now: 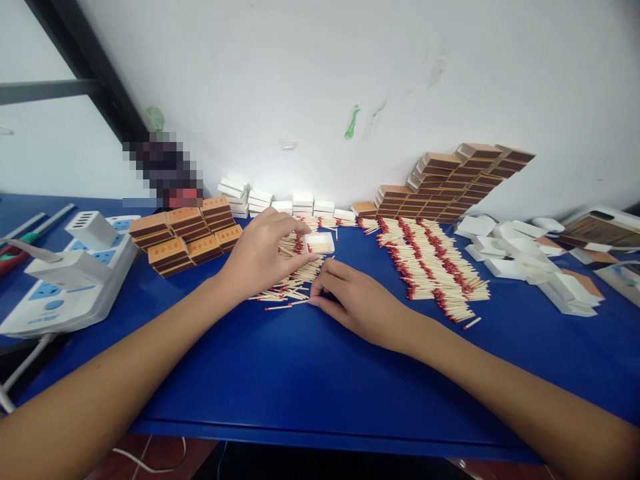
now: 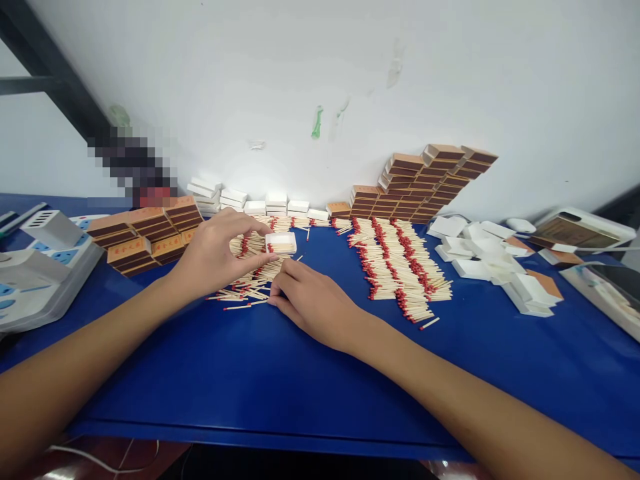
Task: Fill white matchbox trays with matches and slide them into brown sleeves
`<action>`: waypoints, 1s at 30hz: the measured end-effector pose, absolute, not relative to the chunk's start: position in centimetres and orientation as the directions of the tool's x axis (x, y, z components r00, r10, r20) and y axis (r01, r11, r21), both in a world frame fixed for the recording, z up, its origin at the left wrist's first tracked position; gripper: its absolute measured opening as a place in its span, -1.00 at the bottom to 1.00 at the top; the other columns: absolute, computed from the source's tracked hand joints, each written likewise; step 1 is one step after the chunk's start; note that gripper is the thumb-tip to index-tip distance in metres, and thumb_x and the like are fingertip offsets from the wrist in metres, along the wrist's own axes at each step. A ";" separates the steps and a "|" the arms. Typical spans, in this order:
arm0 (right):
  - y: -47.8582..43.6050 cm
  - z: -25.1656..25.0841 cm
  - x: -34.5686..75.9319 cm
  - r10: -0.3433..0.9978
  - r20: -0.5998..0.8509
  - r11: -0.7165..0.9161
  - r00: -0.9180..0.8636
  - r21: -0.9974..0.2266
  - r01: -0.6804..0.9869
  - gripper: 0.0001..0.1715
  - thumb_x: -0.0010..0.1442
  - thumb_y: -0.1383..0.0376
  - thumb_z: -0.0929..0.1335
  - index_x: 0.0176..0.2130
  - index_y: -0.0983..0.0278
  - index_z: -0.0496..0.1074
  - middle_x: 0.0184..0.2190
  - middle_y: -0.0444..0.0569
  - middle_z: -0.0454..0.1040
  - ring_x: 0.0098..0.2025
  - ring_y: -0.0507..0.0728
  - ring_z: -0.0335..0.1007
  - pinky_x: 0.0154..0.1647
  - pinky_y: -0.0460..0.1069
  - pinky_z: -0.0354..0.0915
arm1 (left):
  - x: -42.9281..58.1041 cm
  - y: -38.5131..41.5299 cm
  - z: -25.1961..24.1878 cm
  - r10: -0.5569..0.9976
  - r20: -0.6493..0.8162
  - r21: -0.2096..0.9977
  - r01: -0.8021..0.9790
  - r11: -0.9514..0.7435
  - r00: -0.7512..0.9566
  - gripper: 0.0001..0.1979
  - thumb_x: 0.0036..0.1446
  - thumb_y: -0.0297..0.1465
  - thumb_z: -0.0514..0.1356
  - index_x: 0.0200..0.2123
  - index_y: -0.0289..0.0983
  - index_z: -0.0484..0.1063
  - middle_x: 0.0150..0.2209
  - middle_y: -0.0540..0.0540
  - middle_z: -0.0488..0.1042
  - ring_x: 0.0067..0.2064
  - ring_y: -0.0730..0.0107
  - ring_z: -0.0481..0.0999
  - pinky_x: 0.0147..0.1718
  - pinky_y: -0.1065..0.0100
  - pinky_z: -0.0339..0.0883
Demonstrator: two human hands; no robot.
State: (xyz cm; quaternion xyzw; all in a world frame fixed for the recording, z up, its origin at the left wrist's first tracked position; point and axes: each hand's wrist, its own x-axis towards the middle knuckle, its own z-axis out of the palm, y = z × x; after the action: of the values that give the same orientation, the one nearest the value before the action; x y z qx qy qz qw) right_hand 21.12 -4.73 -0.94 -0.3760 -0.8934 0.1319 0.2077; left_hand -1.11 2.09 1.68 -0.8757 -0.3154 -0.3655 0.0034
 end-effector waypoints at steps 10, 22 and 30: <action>-5.6 -0.9 20.3 0.728 0.311 0.685 -0.611 -0.364 0.631 -0.93 0.45 0.32 0.34 -0.15 0.27 0.44 -0.15 0.03 0.46 -0.12 0.17 0.45 -0.12 0.07 0.40 | -1.1 2.0 1.7 0.528 0.659 0.204 0.549 -0.811 0.535 -0.71 0.19 -0.24 0.46 -0.09 -0.23 0.56 -0.17 -0.07 0.66 -0.12 0.19 0.55 -0.07 0.16 0.41; -5.2 -2.1 17.7 0.585 0.389 0.810 -0.712 -0.233 0.538 -0.81 0.48 0.24 0.35 -0.14 0.28 0.52 -0.17 0.03 0.48 -0.13 0.15 0.44 -0.14 0.05 0.41 | -1.2 2.2 1.4 0.530 0.654 0.210 0.544 -0.813 0.540 -0.70 0.16 -0.26 0.48 -0.10 -0.24 0.57 -0.19 -0.08 0.65 -0.13 0.18 0.52 -0.10 0.16 0.41; -5.7 -1.0 18.4 0.665 0.292 0.746 -0.687 -0.219 0.629 -0.93 0.38 0.37 0.39 -0.22 0.29 0.49 -0.18 0.03 0.48 -0.18 0.14 0.46 -0.24 0.01 0.37 | -1.3 2.2 1.5 0.526 0.660 0.207 0.543 -0.813 0.536 -0.70 0.19 -0.23 0.46 -0.09 -0.23 0.57 -0.18 -0.08 0.66 -0.13 0.18 0.55 -0.08 0.16 0.40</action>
State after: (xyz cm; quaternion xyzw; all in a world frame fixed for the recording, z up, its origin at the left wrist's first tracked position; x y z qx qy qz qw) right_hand 18.40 -5.72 -0.99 -0.3527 -0.9171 0.0505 0.1786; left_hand -1.26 2.20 1.53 -0.8764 -0.3052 -0.3724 0.0114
